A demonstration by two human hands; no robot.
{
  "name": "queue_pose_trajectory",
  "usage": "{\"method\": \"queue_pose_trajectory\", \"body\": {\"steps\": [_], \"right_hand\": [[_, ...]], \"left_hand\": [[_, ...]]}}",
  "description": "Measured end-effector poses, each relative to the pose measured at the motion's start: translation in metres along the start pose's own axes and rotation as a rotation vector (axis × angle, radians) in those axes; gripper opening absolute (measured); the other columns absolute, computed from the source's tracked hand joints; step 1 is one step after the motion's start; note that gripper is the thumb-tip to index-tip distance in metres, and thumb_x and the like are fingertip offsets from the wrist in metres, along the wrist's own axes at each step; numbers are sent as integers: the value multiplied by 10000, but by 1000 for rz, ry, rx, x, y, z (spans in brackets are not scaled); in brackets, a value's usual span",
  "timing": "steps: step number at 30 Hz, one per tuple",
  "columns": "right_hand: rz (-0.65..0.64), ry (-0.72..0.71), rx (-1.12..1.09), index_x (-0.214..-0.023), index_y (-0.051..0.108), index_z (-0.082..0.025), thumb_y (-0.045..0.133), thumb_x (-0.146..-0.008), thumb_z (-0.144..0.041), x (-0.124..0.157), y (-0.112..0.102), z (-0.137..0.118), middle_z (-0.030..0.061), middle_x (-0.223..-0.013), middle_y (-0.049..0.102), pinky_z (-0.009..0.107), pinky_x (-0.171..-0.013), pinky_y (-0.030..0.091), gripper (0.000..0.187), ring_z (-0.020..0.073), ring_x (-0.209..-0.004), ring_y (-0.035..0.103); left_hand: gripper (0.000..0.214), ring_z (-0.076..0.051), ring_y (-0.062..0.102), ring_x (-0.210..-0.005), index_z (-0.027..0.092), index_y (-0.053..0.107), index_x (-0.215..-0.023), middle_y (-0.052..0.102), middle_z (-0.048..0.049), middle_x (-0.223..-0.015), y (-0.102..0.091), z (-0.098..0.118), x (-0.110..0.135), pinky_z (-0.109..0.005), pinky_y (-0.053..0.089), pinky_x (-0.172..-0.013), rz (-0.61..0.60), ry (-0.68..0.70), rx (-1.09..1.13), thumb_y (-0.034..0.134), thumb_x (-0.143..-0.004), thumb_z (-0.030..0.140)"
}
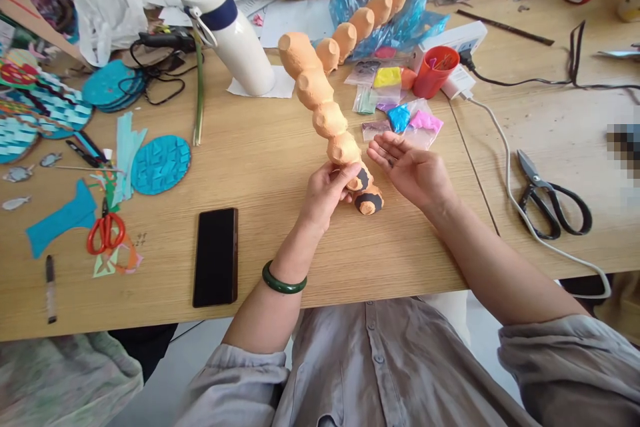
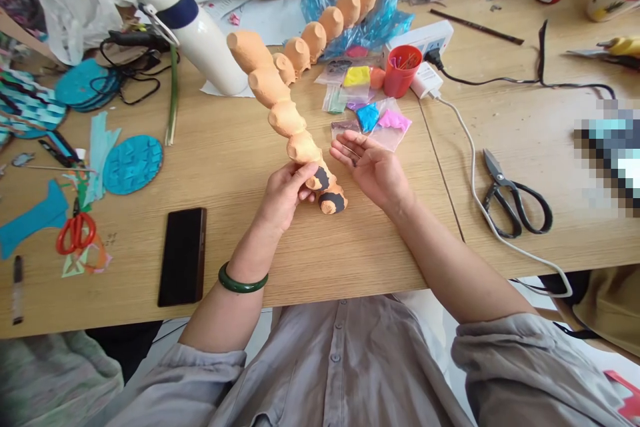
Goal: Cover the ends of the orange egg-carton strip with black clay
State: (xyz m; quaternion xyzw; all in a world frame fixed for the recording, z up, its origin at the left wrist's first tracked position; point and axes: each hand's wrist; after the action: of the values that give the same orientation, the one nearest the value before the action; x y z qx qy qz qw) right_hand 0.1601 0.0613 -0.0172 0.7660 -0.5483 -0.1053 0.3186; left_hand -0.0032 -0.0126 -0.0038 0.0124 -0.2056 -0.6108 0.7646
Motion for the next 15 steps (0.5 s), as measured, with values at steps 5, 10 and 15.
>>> {"method": "queue_pose_trajectory", "body": {"steps": [5, 10, 15], "right_hand": [[-18, -34, -1, -948, 720, -203, 517, -605, 45, 1, 2, 1, 20, -1135, 797, 474, -1254, 468, 469, 203, -1267, 698], [-13, 16, 8, -944, 709, -199, 631, -843, -67, 0, 3, 0, 55, -1132, 795, 434, -1210, 525, 184, 214, -1248, 718], [22, 81, -1, -913, 730, -187, 608, -802, -75, -2, -2, -2, 64, -1035, 798, 420, -1167, 565, 200, 219, -1152, 747]], "left_hand": [[453, -45, 418, -469, 172, 632, -801, 578, 54, -604, 0, -1, 1, -211, 365, -443, -13, -35, -18, 895, -687, 523], [484, -39, 404, -450, 168, 612, -796, 586, 43, -604, -1, 1, 1, -203, 279, -404, -13, -88, -58, 902, -694, 541], [483, -57, 452, -450, 160, 619, -785, 610, 21, -616, -8, -1, -2, -211, 306, -397, 24, -94, -119, 880, -728, 563]]}}
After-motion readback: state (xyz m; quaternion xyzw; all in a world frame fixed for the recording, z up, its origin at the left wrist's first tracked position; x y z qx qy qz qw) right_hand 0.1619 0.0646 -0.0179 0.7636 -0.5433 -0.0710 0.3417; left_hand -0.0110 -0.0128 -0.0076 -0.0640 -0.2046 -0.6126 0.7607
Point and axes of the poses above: each hand's wrist, its own x-axis away from the middle knuckle, its own y-axis out of the palm, z = x × y
